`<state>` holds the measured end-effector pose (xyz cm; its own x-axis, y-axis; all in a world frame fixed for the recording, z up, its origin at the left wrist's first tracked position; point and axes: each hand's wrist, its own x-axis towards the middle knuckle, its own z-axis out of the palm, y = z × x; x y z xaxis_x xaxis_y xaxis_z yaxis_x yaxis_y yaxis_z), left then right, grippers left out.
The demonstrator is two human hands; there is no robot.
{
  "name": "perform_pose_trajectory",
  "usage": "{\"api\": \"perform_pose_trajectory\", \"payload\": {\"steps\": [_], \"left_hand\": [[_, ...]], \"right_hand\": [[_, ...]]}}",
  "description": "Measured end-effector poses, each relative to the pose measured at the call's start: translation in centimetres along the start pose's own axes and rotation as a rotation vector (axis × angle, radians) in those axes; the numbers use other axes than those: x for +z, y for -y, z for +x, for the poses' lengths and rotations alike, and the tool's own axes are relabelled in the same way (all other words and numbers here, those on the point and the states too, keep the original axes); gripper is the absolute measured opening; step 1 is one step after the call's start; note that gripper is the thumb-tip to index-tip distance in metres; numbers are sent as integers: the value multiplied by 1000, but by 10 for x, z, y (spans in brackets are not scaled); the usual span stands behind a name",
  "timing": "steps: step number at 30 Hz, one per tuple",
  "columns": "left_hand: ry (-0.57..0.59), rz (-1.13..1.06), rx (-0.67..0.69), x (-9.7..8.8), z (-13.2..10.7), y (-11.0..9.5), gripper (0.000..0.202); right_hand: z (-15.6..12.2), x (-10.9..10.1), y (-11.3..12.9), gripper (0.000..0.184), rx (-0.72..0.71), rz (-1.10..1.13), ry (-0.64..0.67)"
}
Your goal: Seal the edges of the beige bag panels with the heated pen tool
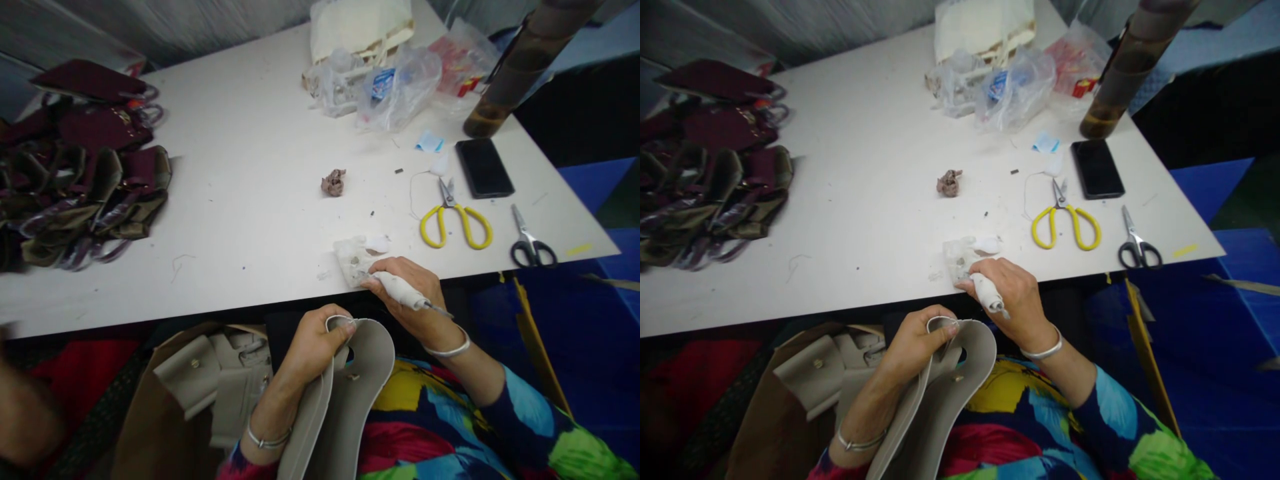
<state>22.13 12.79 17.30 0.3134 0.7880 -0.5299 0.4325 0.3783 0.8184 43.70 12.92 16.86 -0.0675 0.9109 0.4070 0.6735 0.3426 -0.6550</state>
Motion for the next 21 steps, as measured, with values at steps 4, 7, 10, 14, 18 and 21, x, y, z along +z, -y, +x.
{"api": "perform_pose_trajectory", "payload": {"steps": [4,7,10,14,18,21], "left_hand": [[-14,-38,5,0,-3,3,18],[-1,-46,0,0,-4,4,18],[17,-16,11,1,-5,4,17],[43,-11,30,3,-7,3,17],[51,-16,39,4,-9,1,17],[46,-10,41,5,-10,0,15]], "right_hand": [[-5,-5,3,28,100,112,-51],[-17,-9,6,27,263,347,-115],[-32,-4,8,29,413,664,10],[-44,6,11,30,498,824,106],[-47,8,12,27,503,810,133],[-46,6,12,27,490,756,157]]}}
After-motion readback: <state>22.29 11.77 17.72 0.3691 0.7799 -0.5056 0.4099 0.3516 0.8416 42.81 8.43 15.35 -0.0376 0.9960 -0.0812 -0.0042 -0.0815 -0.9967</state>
